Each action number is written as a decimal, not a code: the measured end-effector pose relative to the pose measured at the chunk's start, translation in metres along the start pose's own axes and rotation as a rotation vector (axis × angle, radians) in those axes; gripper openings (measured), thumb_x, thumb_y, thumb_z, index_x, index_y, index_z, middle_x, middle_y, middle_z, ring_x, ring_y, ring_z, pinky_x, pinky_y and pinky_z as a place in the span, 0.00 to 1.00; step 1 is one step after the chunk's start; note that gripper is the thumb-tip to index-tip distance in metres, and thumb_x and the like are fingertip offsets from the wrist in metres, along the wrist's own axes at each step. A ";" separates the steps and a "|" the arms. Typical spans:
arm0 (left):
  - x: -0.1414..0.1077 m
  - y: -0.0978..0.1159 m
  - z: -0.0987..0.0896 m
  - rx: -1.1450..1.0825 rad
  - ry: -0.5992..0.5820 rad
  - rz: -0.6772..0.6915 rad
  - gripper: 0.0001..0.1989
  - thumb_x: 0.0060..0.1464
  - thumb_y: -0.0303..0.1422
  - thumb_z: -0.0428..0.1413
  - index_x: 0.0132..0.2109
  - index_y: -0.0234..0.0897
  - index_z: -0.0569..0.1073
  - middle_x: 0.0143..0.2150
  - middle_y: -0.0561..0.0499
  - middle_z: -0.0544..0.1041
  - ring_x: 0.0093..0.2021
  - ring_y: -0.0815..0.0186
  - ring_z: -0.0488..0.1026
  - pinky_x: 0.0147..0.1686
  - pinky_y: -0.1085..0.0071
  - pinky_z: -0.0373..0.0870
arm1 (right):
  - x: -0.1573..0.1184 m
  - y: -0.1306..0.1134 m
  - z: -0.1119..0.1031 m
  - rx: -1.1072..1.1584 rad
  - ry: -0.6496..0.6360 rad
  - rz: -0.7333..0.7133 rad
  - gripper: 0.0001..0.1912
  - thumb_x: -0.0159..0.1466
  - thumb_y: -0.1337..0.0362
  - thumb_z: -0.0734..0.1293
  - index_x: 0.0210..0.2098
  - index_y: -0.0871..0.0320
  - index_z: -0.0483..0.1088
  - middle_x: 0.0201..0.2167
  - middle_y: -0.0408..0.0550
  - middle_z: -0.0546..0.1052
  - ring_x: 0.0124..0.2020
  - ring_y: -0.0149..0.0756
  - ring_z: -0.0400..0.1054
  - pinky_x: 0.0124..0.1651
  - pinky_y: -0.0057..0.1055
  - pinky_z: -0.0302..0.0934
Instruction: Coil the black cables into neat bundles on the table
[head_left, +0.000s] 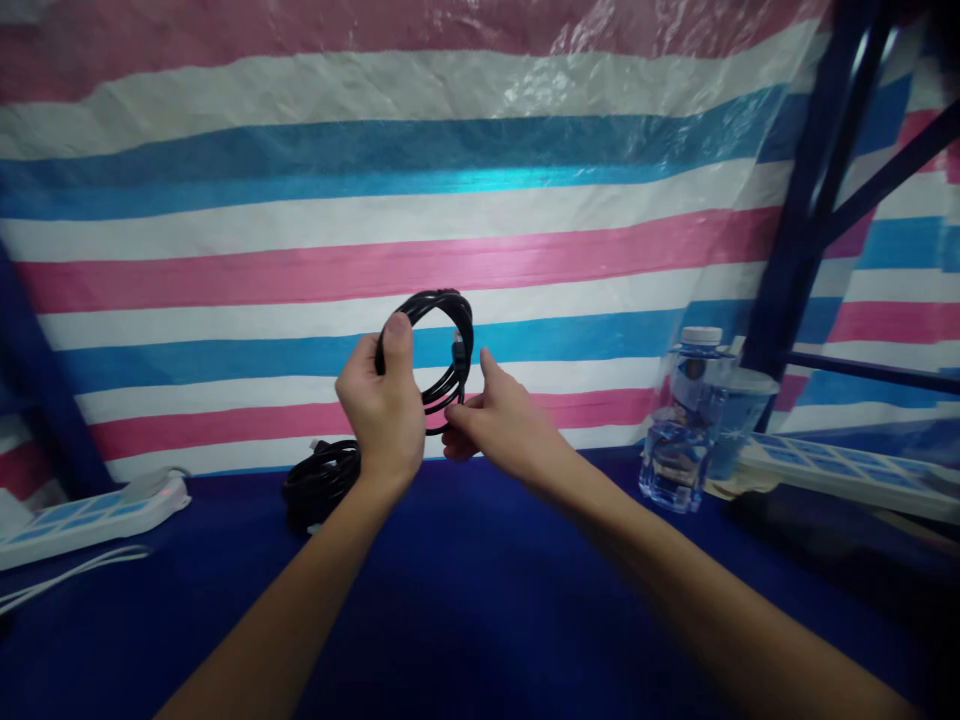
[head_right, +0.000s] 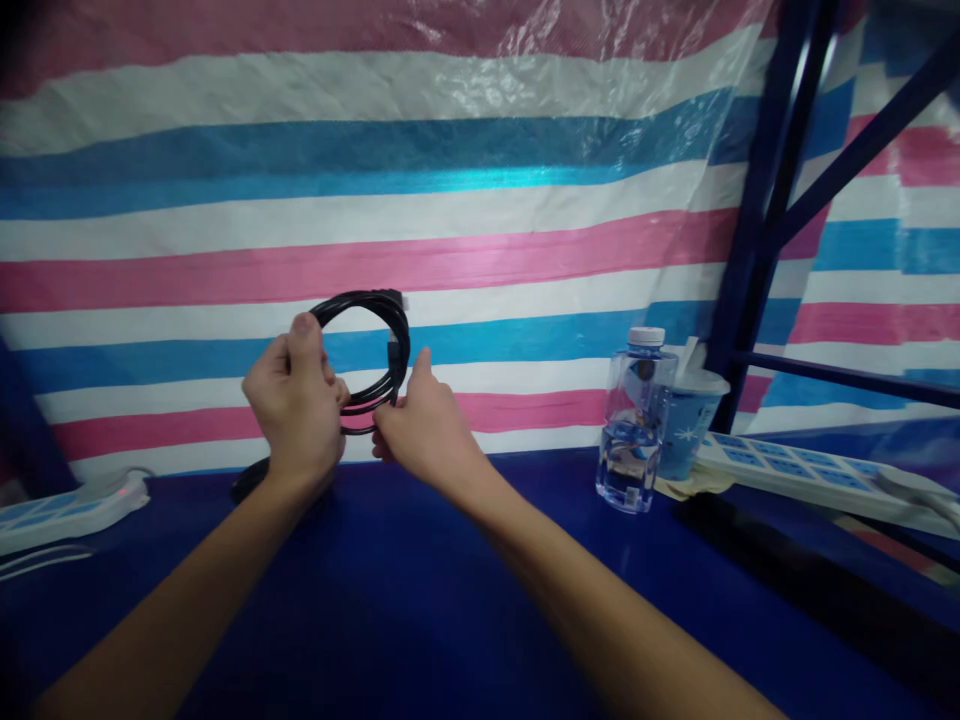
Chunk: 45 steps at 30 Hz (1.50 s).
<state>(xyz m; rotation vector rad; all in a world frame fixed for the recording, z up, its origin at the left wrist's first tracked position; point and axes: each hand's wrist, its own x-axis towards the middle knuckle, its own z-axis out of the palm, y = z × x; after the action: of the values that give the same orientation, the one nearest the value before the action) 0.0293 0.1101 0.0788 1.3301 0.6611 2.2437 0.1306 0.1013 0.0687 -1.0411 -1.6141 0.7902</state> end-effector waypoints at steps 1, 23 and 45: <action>0.004 0.000 -0.001 -0.003 0.012 0.003 0.20 0.52 0.43 0.54 0.20 0.38 0.58 0.16 0.59 0.53 0.17 0.74 0.52 0.16 0.76 0.52 | -0.001 -0.001 0.003 0.064 0.002 0.008 0.34 0.54 0.71 0.62 0.58 0.62 0.47 0.20 0.44 0.73 0.20 0.37 0.70 0.22 0.33 0.66; -0.019 -0.003 0.025 -0.469 -0.051 -0.504 0.21 0.51 0.49 0.51 0.23 0.38 0.59 0.12 0.63 0.48 0.11 0.76 0.48 0.15 0.77 0.56 | 0.006 -0.010 -0.004 0.638 0.449 -0.124 0.04 0.59 0.64 0.63 0.34 0.57 0.66 0.11 0.30 0.49 0.11 0.23 0.42 0.16 0.25 0.47; 0.020 0.010 0.001 -0.587 -0.798 -0.753 0.19 0.60 0.38 0.45 0.28 0.30 0.70 0.14 0.60 0.51 0.11 0.80 0.47 0.13 0.79 0.50 | 0.002 -0.026 -0.076 0.237 -0.212 -0.141 0.10 0.57 0.64 0.68 0.23 0.62 0.65 0.16 0.39 0.66 0.13 0.22 0.57 0.19 0.24 0.56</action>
<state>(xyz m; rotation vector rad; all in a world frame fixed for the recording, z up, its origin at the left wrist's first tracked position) 0.0201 0.1139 0.0986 1.2285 0.1284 1.0450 0.1970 0.0926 0.1130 -0.6862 -1.7020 0.9943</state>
